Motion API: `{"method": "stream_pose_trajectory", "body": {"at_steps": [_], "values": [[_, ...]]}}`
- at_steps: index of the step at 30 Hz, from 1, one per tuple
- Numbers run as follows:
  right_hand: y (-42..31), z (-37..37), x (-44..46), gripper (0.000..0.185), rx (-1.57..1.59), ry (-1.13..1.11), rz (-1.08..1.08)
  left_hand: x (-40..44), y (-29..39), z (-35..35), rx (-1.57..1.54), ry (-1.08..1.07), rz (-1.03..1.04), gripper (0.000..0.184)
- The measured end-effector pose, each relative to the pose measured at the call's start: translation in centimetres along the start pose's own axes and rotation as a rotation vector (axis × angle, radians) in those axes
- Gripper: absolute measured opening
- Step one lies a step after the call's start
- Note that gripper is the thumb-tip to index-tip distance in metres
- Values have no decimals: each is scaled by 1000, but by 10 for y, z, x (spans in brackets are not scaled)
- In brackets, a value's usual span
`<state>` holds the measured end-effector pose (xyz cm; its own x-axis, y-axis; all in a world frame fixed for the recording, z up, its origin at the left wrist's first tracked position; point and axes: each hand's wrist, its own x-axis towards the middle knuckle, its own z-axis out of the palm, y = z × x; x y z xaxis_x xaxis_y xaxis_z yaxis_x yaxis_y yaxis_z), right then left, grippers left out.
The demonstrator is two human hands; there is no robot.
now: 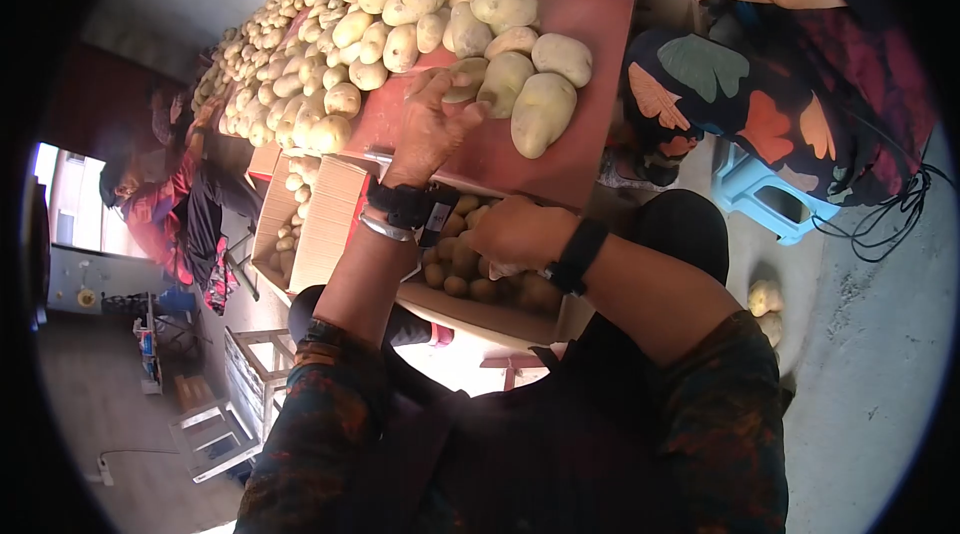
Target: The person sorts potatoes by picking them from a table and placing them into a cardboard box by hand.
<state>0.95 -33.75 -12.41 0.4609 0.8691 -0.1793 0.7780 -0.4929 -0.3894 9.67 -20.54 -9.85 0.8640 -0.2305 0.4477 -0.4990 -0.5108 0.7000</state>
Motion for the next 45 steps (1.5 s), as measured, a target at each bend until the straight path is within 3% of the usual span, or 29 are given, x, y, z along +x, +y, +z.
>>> {"method": "stream_pose_trajectory", "body": {"at_steps": [1,2,4,7,11,13,17,19,20,23,31,34,36,38,42,45], "values": [[1,1,0,35,-4,4,5,7,11,4,-29,-133,-21,38],[1,1,1,35,-8,-33,29,15,7,10,-30,-134,-14,38],[1,0,0,35,-16,-66,57,31,1,18,300,-182,-104,55],[1,-1,-5,35,-29,9,23,37,8,23,558,-189,-226,68],[-4,-6,-5,37,-43,-38,45,48,8,12,522,-285,-280,70],[-4,-8,-5,37,-58,-55,56,54,19,-3,404,-529,-329,66],[-5,-9,-5,36,-51,-58,45,50,6,0,460,-558,-299,66],[-7,-8,-4,35,-53,-63,43,40,-2,8,472,-357,-224,66],[-7,-8,-5,35,-49,-45,24,42,-6,8,473,-357,-223,66],[-6,-10,-3,34,-46,-57,10,49,-6,5,403,-438,-169,65],[-3,-5,-4,34,-13,-22,27,48,20,-24,370,-669,-337,64],[-5,-5,-1,33,-47,-17,-12,44,28,-31,149,-556,-345,65],[-8,-11,-1,33,-50,-68,14,48,-6,-24,165,-555,-382,66],[-7,-14,-1,33,-41,-75,14,48,-18,-18,365,-446,-287,60],[-5,-12,-5,31,-37,-34,18,42,-29,-27,275,-313,-258,56],[-2,-9,-4,30,-22,-21,24,31,-34,-54,-310,-151,-607,64]]}}
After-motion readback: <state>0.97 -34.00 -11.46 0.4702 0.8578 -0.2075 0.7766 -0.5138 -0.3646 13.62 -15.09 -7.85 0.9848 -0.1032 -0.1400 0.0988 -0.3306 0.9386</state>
